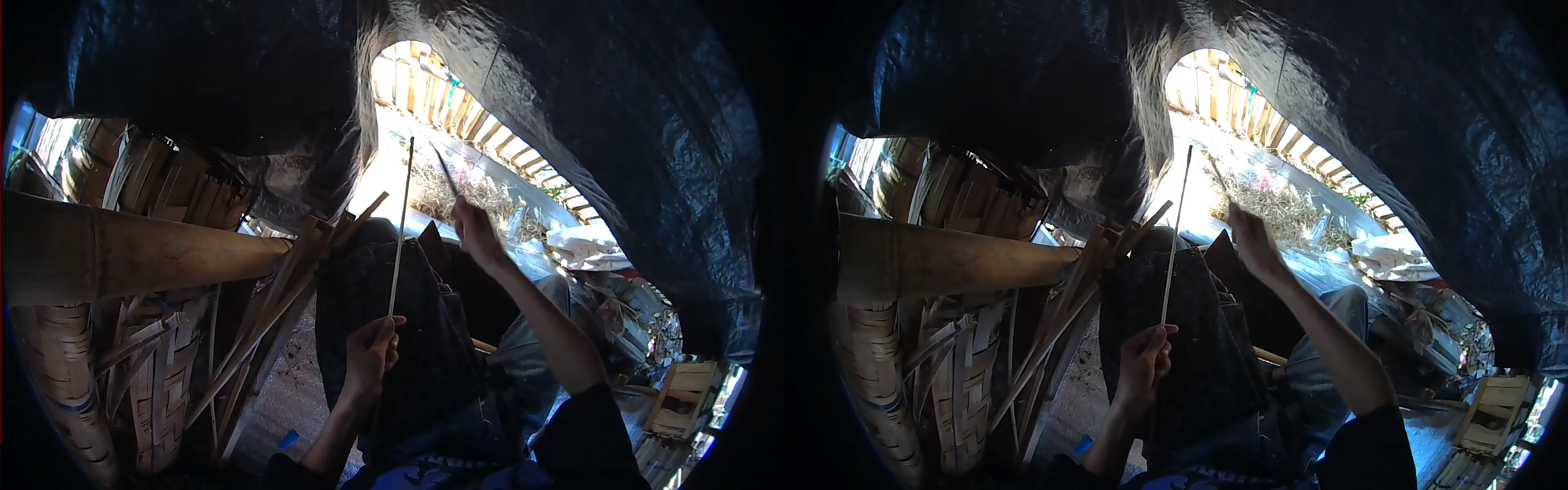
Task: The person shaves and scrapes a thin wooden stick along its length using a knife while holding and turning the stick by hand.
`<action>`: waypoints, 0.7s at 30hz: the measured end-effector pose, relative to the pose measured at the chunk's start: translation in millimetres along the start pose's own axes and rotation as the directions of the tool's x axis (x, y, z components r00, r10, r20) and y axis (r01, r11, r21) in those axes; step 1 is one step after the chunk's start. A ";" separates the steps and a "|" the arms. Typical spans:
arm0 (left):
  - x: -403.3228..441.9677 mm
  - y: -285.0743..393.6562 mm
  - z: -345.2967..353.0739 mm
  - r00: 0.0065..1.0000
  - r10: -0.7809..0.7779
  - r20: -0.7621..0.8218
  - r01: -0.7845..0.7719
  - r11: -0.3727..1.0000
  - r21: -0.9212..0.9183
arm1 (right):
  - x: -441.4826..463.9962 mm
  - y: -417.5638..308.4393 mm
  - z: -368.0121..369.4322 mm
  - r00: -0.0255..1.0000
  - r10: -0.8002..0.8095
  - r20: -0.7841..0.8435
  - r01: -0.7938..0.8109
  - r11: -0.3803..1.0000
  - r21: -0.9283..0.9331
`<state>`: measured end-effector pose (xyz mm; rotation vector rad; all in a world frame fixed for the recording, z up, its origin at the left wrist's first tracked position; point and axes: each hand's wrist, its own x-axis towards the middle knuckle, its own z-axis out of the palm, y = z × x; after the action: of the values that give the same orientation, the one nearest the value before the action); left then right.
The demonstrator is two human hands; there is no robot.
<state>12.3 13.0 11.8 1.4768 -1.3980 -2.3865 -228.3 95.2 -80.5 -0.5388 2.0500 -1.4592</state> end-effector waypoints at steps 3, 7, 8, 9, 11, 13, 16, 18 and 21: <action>2.4 -3.7 -3.6 1.000 -0.013 0.027 0.013 1.000 -0.014 | -49.1 -19.6 17.4 0.958 -0.255 0.132 0.272 0.953 -0.134; 2.1 -1.8 -9.2 0.999 -0.027 0.042 0.029 0.999 -0.028 | -65.3 -20.6 14.9 0.861 -0.402 0.312 0.474 0.857 -0.203; 2.7 -0.8 -10.5 0.997 -0.037 0.061 0.039 0.999 -0.034 | -66.7 -18.9 15.0 0.861 -0.403 0.310 0.474 0.856 -0.207; 2.8 -0.4 -11.4 0.997 -0.033 0.065 0.036 0.999 -0.036 | -67.1 -18.2 14.8 0.817 -0.477 0.324 0.559 0.792 -0.246; 3.1 -0.6 -13.7 0.993 -0.024 0.116 0.022 1.000 0.018 | -62.8 -19.2 14.7 0.748 -0.586 0.311 0.663 0.684 -0.305; 4.5 -0.8 -15.3 0.994 -0.019 0.105 0.020 1.000 -0.006 | -47.8 -20.9 15.3 0.760 -0.523 0.387 0.644 0.685 -0.339; 4.0 -2.0 -17.8 0.998 -0.005 0.070 0.010 0.998 -0.061 | -37.6 -26.3 24.2 0.760 -0.460 0.459 0.630 0.695 -0.346; 3.4 -0.7 -17.4 0.999 0.007 0.045 -0.003 0.995 -0.097 | -40.2 -32.7 29.5 0.779 -0.433 0.454 0.619 0.646 -0.447; -0.1 -3.0 -11.2 1.000 0.018 -0.026 -0.018 0.999 0.030 | -51.0 -34.7 23.8 0.816 -0.276 0.508 0.548 0.647 -0.529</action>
<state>21.7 7.3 8.1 1.4897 -1.4409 -2.3376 -173.9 98.0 -43.0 -1.5650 2.1429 -0.6739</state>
